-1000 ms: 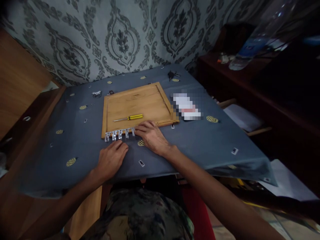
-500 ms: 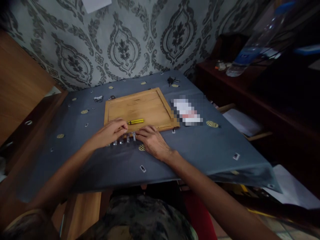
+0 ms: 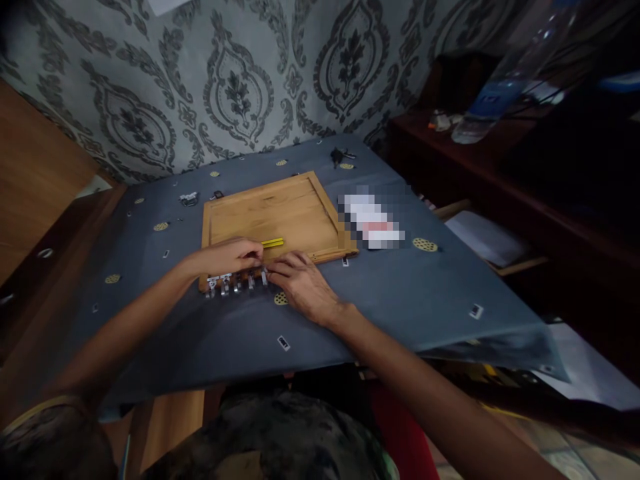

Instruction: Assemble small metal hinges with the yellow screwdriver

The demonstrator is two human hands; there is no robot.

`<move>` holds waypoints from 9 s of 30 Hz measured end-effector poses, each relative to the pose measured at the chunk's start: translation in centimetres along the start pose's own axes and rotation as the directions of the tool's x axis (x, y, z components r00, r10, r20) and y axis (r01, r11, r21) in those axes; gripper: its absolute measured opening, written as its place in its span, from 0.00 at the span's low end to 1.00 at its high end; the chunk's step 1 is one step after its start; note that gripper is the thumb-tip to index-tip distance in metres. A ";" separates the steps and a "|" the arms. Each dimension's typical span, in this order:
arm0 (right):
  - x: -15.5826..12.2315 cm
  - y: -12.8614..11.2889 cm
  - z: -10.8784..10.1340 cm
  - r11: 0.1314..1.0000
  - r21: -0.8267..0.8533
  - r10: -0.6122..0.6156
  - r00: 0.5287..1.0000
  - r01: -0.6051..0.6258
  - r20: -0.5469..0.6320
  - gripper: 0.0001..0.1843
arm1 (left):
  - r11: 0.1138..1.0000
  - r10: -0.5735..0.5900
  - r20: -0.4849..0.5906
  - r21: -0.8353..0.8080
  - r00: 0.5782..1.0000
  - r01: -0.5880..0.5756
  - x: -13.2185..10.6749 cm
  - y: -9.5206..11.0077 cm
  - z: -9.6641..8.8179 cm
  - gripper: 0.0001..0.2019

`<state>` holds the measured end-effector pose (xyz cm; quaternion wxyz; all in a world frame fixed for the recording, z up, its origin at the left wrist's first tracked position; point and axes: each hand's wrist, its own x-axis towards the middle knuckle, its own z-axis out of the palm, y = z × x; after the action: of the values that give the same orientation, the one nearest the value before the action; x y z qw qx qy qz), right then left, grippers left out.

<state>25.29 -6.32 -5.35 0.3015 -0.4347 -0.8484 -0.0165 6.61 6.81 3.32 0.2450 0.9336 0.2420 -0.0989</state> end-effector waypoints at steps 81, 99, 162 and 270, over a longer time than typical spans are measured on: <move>0.0 -0.1 -0.2 1.000 0.016 -0.007 1.000 0.008 -0.021 0.19 | 0.946 -0.141 -0.547 0.172 0.825 0.276 -4.1 4.4 7.2 0.16; 4.2 4.2 -0.9 0.962 0.017 0.271 0.960 -0.273 0.065 0.26 | 0.961 -0.171 -0.511 0.101 0.842 0.256 -3.9 4.3 6.9 0.16; 5.5 -1.0 -6.2 0.909 0.324 0.342 0.913 -0.262 -0.222 0.15 | 0.969 -0.178 -0.506 0.057 0.844 0.239 -4.0 4.1 7.4 0.16; 7.1 0.3 -4.5 0.536 0.794 0.470 0.883 -0.288 0.003 0.20 | 0.964 -0.172 -0.505 0.091 0.846 0.250 -4.0 4.2 7.3 0.17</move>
<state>24.60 -2.28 2.03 0.5424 -0.4317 -0.6187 0.3698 4.77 -1.75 -0.06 0.0901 0.9114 0.3895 0.0976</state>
